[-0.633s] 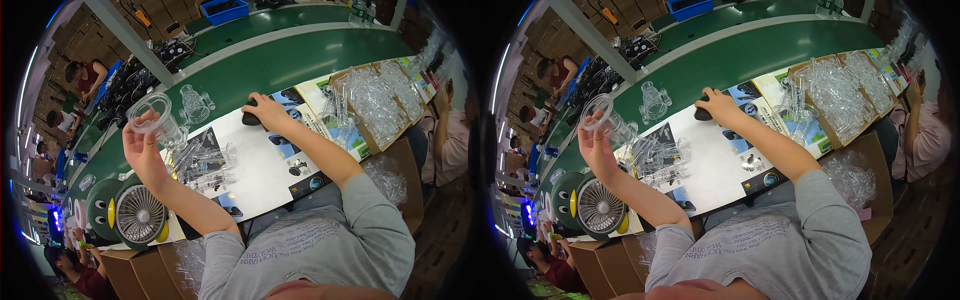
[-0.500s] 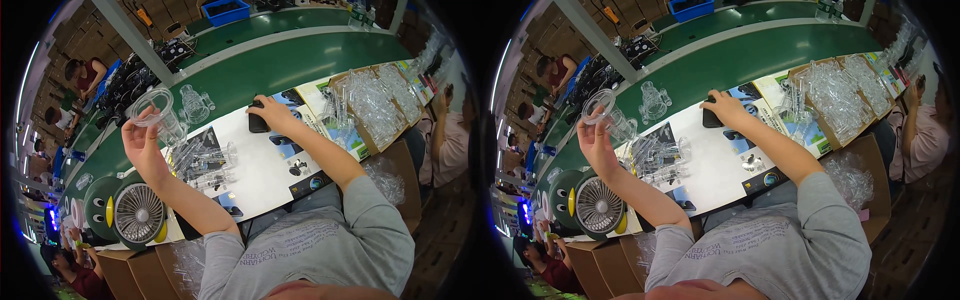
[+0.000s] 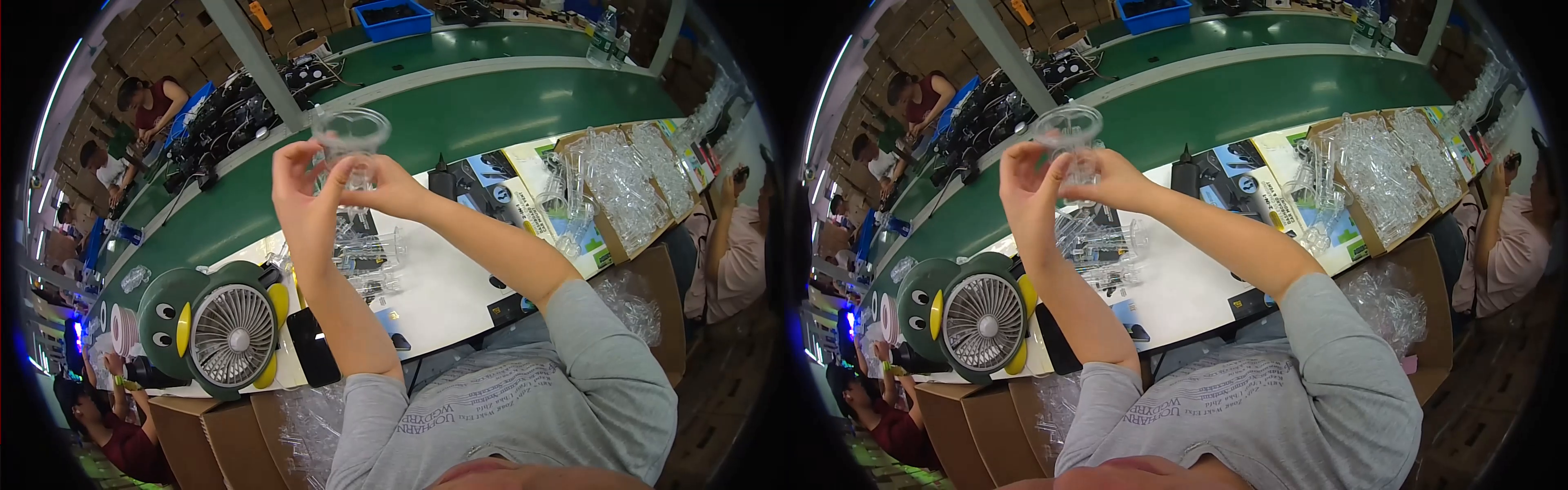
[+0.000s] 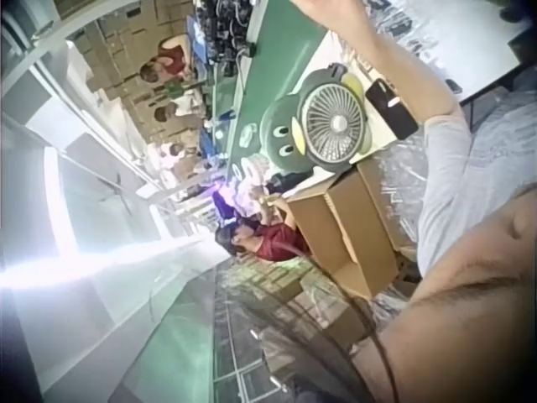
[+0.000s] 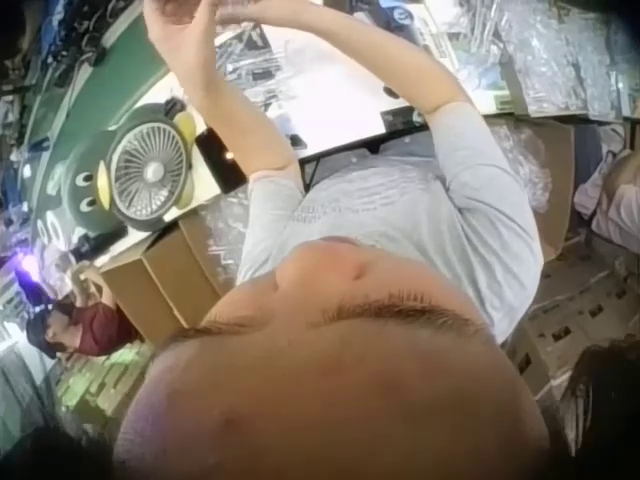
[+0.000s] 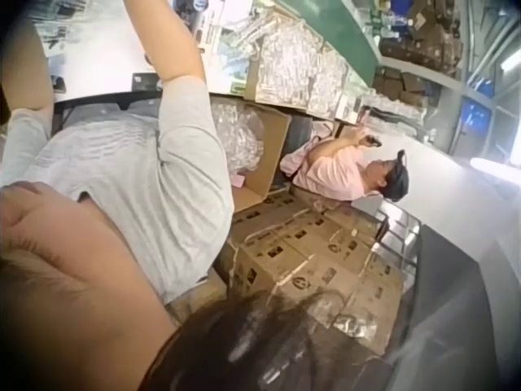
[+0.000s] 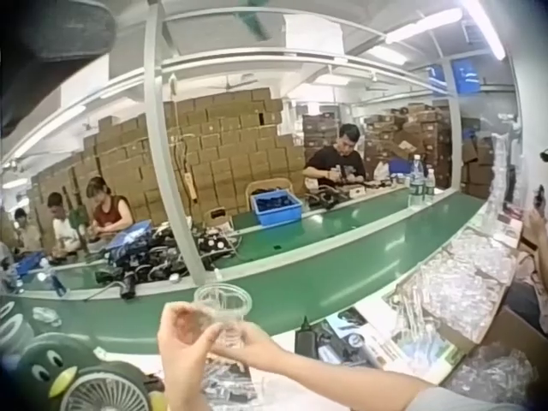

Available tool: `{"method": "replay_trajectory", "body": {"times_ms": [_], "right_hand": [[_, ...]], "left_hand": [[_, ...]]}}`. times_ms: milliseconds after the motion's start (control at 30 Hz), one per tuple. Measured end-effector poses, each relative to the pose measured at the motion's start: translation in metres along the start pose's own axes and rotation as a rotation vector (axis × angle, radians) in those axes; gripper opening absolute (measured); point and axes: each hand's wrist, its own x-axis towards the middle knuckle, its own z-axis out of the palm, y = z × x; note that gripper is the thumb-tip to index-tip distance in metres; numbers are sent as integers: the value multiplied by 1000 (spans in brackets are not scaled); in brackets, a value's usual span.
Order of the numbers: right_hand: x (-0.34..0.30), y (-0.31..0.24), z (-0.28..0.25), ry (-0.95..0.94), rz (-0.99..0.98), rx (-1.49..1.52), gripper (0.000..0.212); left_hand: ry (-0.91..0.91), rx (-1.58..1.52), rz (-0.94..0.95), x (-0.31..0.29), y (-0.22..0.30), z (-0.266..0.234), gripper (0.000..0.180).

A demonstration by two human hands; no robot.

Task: Assemble clear plastic components by applying liquid from a squeeze bottle and joining pieces on a production line.

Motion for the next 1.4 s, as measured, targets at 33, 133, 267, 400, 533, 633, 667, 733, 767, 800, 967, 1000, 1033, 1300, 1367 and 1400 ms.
{"method": "replay_trajectory", "body": {"times_ms": [33,133,267,400,533,633,667,733,767,800,967,1000,1033,1300,1367,1400], "right_hand": [[6,15,1,36,189,122,49],[24,55,10,122,471,297,33],[44,94,20,42,907,731,34],[75,143,27,236,883,788,62],[101,164,25,532,899,792,38],[99,170,8,547,617,1067,22],[96,160,10,539,622,1075,22],[87,139,-2,510,596,1138,22],[79,125,-7,474,598,1030,21],[72,106,-14,466,592,1031,21],[26,29,-41,199,352,858,35],[17,14,-42,157,282,756,37],[9,6,-44,138,256,645,35],[-20,-34,-44,-105,-98,87,36],[-26,-47,-52,-64,-111,108,37],[-29,-54,-58,-20,-123,125,38]], "left_hand": [[90,176,71,2,2,-2,36],[333,281,74,1,13,-29,33],[475,141,135,-9,31,-51,26],[564,154,225,-12,45,-45,21],[554,136,257,-13,49,-42,20],[546,135,245,-10,42,-43,20],[549,158,221,-10,39,-47,19],[536,150,195,-8,31,-51,20],[525,146,164,-6,26,-52,21],[527,147,173,-4,24,-50,21],[485,-144,4,14,-14,-28,38],[468,-246,-31,16,-17,-23,46],[413,-360,-59,18,-20,-18,56],[517,-841,-151,12,-17,-21,35],[565,-851,-119,12,-5,-22,35],[609,-865,-88,10,0,-24,35]]}}
